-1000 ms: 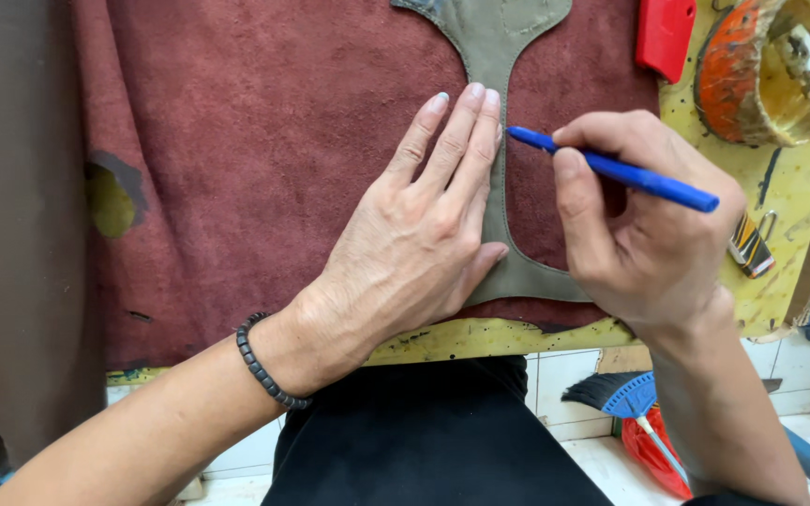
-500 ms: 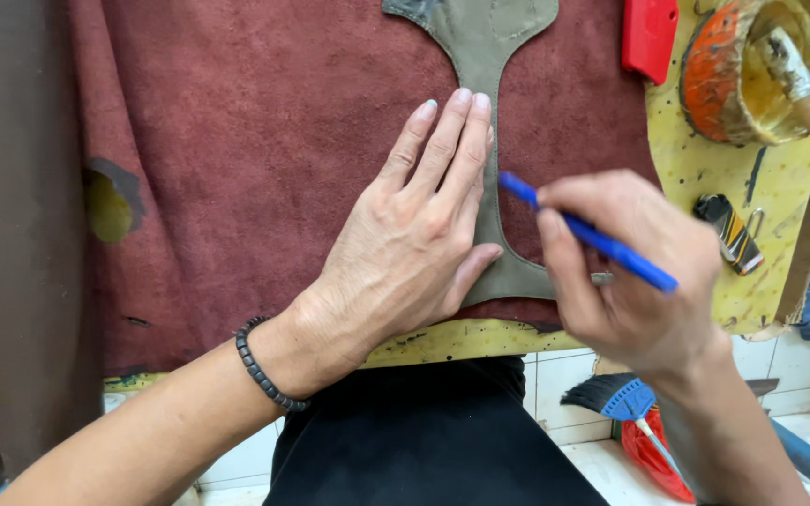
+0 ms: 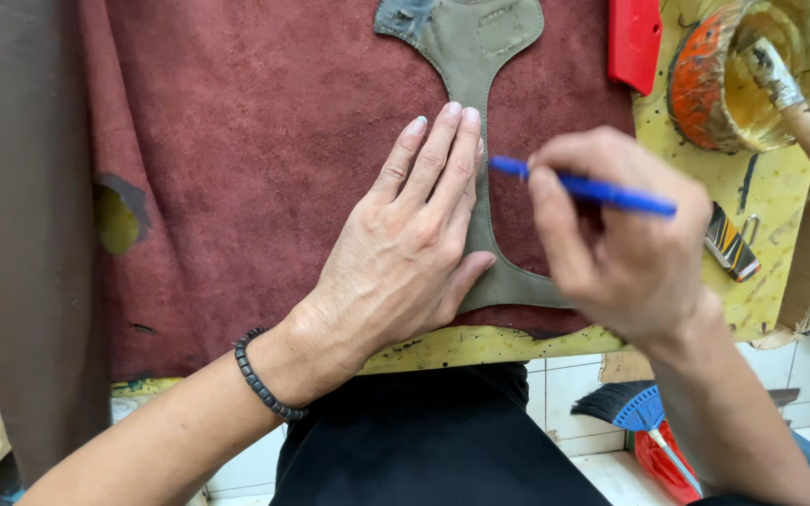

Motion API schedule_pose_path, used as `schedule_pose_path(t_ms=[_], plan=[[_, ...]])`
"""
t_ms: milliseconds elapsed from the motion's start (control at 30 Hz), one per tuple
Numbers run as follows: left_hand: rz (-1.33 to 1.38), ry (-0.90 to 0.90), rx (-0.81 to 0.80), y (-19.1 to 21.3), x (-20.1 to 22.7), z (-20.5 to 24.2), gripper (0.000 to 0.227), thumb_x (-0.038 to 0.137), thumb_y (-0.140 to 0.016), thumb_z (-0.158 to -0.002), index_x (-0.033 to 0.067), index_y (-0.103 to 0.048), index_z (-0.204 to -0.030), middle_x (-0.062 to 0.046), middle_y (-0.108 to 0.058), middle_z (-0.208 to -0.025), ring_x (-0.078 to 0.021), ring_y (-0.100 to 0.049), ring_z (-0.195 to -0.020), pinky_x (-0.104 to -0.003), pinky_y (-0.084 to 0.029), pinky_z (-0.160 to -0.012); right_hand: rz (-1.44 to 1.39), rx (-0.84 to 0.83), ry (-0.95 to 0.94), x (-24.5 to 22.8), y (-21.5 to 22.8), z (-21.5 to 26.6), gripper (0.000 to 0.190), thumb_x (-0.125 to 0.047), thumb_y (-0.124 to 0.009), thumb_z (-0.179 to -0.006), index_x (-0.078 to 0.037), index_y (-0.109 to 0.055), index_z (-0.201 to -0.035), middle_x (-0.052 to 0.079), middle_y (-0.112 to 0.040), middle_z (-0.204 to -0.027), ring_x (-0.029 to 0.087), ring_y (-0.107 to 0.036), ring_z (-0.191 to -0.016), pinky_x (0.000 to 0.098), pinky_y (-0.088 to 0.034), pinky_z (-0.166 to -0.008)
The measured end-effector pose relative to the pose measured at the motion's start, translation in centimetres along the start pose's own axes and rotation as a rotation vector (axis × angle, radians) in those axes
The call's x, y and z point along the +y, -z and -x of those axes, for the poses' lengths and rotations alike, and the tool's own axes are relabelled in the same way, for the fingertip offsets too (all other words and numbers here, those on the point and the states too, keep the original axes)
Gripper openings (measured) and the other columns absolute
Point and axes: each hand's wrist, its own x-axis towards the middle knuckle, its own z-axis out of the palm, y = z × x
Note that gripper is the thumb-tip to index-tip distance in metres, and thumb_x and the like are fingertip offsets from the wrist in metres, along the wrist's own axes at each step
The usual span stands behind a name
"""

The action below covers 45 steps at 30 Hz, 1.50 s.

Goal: The person places a T-shaped leather template on a larger piece of maroon leather and uses a blue pen to trace its outline. They then reposition the template and continue tracing additional sections of the template onto the leather.

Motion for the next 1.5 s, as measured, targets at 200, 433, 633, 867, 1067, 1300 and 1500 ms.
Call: schedule_pose_path(t_ms=[200, 433, 633, 867, 1067, 1300, 1500], plan=[[0.115, 0.013, 0.025, -0.3, 0.1, -0.2, 0.092, 0.06, -0.063, -0.094, -0.0103, -0.052, -0.153, -0.025, -0.041, -0.163, -0.0366, -0.035, -0.154, -0.043, -0.028, -0.13, -0.04, -0.024, -0.083, -2.2, 0.6, 3.5, 0.012, 0.001, -0.059, -0.098, 0.008, -0.067, -0.094, 0.017, -0.072, -0.09, 0.03, -0.069, -0.074, 0.0378, -0.055, -0.072], [0.091, 0.026, 0.033, 0.1, 0.4, -0.6, 0.093, 0.063, -0.063, -0.092, -0.0086, -0.053, -0.151, -0.029, -0.046, -0.159, -0.0397, -0.038, -0.149, -0.042, -0.026, -0.131, -0.008, 0.171, -0.157, -0.5, 2.0, 2.8, 0.018, 0.001, -0.061, -0.111, 0.018, -0.067, -0.116, 0.028, -0.069, -0.106, 0.03, -0.067, -0.085, 0.0345, -0.05, -0.072], [0.094, 0.184, 0.181, 0.4, 4.6, 0.4, 0.052, 0.008, -0.053, -0.089, -0.0069, -0.062, -0.138, -0.022, -0.059, -0.143, -0.0337, -0.057, -0.126, -0.038, -0.053, -0.096, -0.025, 0.081, -0.171, -0.1, 1.9, 0.9, 0.013, 0.005, -0.06, -0.117, 0.015, -0.064, -0.123, 0.026, -0.064, -0.12, 0.028, -0.062, -0.094, 0.0348, -0.051, -0.083], [0.001, 0.401, 0.119, 1.0, 8.2, 0.6, 0.042, 0.011, -0.045, -0.099, 0.0, -0.071, -0.131, -0.021, -0.059, -0.143, -0.0192, -0.057, -0.111, -0.024, -0.047, -0.083, 0.006, -0.04, -0.083, -0.7, 0.0, -1.1, 0.006, 0.008, -0.066, -0.115, 0.012, -0.069, -0.116, 0.022, -0.07, -0.108, 0.024, -0.062, -0.082, 0.0315, -0.047, -0.07], [0.045, 0.433, 0.074, 0.4, 9.1, 0.4, 0.043, 0.014, -0.041, -0.103, 0.0034, -0.065, -0.136, -0.028, -0.054, -0.152, -0.0196, -0.056, -0.106, -0.025, -0.044, -0.082, 0.084, -0.081, -0.032, -1.1, -0.7, -2.0, 0.006, 0.007, -0.066, -0.115, 0.01, -0.071, -0.115, 0.021, -0.072, -0.104, 0.025, -0.061, -0.081, 0.0332, -0.046, -0.07], [0.017, 0.455, -0.066, 0.4, 10.3, -0.4, 0.096, 0.075, -0.053, -0.087, -0.0026, -0.056, -0.144, -0.031, -0.047, -0.158, -0.0138, -0.055, -0.099, -0.023, -0.044, -0.081, 0.204, -0.142, 0.071, -2.1, -0.7, -2.2, 0.006, 0.008, -0.065, -0.114, 0.01, -0.07, -0.111, 0.021, -0.073, -0.101, 0.033, -0.067, -0.086, 0.0401, -0.052, -0.082], [-0.022, 0.488, -0.055, 1.1, 10.2, -0.2, 0.068, 0.047, -0.034, -0.109, -0.0028, -0.043, -0.154, -0.031, -0.048, -0.155, -0.0156, -0.053, -0.101, -0.023, -0.041, -0.077, 0.26, -0.198, 0.045, -4.0, -0.6, -1.5, 0.007, 0.008, -0.068, -0.106, 0.005, -0.072, -0.102, 0.015, -0.074, -0.095, 0.03, -0.067, -0.082, 0.0377, -0.051, -0.078]])
